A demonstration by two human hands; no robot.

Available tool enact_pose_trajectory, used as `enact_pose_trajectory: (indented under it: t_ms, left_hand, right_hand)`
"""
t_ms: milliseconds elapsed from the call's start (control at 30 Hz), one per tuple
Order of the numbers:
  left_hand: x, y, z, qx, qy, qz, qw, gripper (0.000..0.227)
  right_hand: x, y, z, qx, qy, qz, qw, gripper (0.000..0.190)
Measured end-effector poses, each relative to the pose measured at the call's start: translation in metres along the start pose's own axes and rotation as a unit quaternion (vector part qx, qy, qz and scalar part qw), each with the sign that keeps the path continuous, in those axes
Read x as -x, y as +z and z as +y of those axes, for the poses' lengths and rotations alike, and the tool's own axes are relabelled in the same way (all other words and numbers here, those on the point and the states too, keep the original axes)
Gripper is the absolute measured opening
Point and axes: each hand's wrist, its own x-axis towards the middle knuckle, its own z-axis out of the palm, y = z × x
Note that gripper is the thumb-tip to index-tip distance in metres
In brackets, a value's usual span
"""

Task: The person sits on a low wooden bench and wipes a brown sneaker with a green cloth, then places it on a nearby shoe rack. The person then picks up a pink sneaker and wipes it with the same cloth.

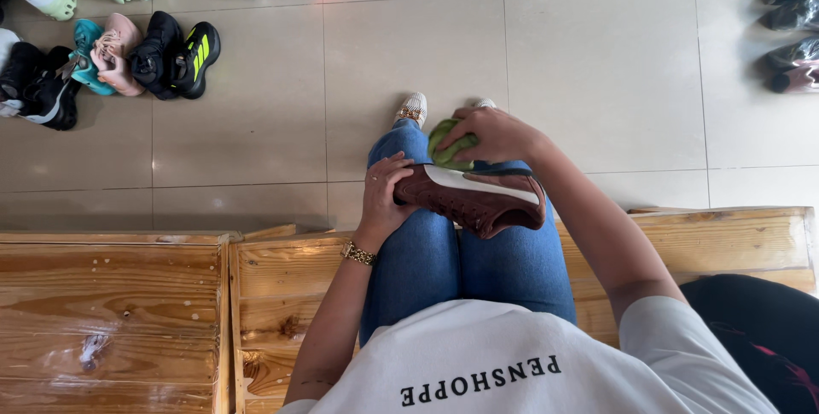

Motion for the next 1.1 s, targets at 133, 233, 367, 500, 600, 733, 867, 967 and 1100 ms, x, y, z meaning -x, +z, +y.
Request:
enact_pose_trajectory:
  t_ms: [133, 233, 367, 500, 600, 733, 867, 967, 1100]
  left_hand:
    - [0.000, 0.003, -0.004, 0.029, -0.002, 0.021, 0.999, 0.061]
    - [0.003, 0.005, -0.010, 0.004, 0.011, 0.038, 0.999, 0.071]
    - [0.007, 0.006, -0.012, 0.033, -0.008, 0.021, 0.999, 0.065]
    - [0.008, 0.005, -0.014, 0.029, 0.004, 0.000, 1.000, 0.061]
    - [0.009, 0.006, -0.013, 0.043, -0.042, -0.015, 0.998, 0.072]
    - [0.012, 0.006, -0.015, 0.060, -0.077, -0.025, 0.995, 0.080]
    - [0.013, 0.001, -0.015, 0.084, -0.139, -0.041, 0.986, 0.086]
    - [0.014, 0.001, -0.015, 0.101, -0.135, -0.046, 0.985, 0.090]
    - [0.014, 0.003, -0.017, 0.091, -0.096, -0.041, 0.990, 0.089]
  right_hand:
    - [0.003, -0.003, -0.048, -0.092, -0.082, 0.044, 0.991, 0.032]
    - [0.008, 0.008, -0.053, -0.057, -0.115, 0.009, 0.992, 0.030]
    - [0.037, 0.000, -0.008, -0.063, -0.044, -0.065, 0.995, 0.036]
    - [0.090, -0.023, 0.035, 0.010, 0.128, -0.144, 0.981, 0.037]
    - [0.092, -0.038, 0.014, 0.078, 0.157, -0.127, 0.976, 0.033]
    - [0.051, -0.004, -0.027, 0.052, -0.018, 0.054, 0.997, 0.032]
    - [0.018, 0.056, -0.052, 0.110, -0.097, 0.160, 0.976, 0.030]
    - [0.024, 0.053, -0.053, 0.125, -0.067, 0.125, 0.982, 0.029]
    - [0.046, 0.029, -0.020, -0.023, -0.014, 0.055, 0.998, 0.031]
